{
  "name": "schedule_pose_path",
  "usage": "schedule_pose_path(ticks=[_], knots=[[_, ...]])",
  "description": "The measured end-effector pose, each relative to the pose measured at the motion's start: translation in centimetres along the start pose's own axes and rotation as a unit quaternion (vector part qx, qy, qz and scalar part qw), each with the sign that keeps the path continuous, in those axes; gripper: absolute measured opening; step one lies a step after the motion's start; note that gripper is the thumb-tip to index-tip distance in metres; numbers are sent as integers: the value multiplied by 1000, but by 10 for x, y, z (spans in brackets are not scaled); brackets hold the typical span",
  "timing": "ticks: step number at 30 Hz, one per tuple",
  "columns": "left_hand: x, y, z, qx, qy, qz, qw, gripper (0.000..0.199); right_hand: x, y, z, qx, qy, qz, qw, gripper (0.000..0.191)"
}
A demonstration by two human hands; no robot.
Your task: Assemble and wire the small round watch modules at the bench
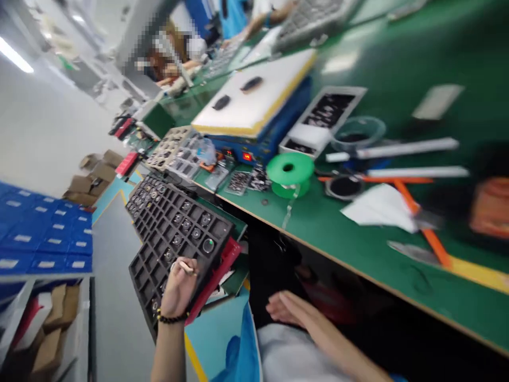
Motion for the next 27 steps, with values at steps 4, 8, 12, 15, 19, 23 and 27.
schedule_pose_path(ticks=[4,8,12,15,19,23,27], knots=[[52,-30,101,168,-63,-99,979,51,58,-14,35,66,66,-99,991,67],[72,-47,161,277,-81,-165,943,39,84,-33,49,95,131,-165,973,66],[71,-52,184,323,-55,-181,927,26,85,-46,43,77,171,-197,962,55],[73,-55,189,323,-51,-194,925,26,80,-50,37,80,216,-191,954,50],[84,-63,194,292,-73,-220,928,31,73,-53,32,81,226,-171,955,50],[91,-71,194,233,-94,-224,942,37,53,-48,20,20,189,-143,971,50],[100,-72,190,183,-101,-222,953,46,26,-29,6,-4,178,-106,978,53]])
Point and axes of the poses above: each hand's wrist, its own y-axis towards the middle knuckle, its own z-axis out of the palm, x = y × z, the point moved 10 cm from there along y, towards the middle knuckle, and after that the axes turned 5 degrees about -y, right-handed, at the moved point
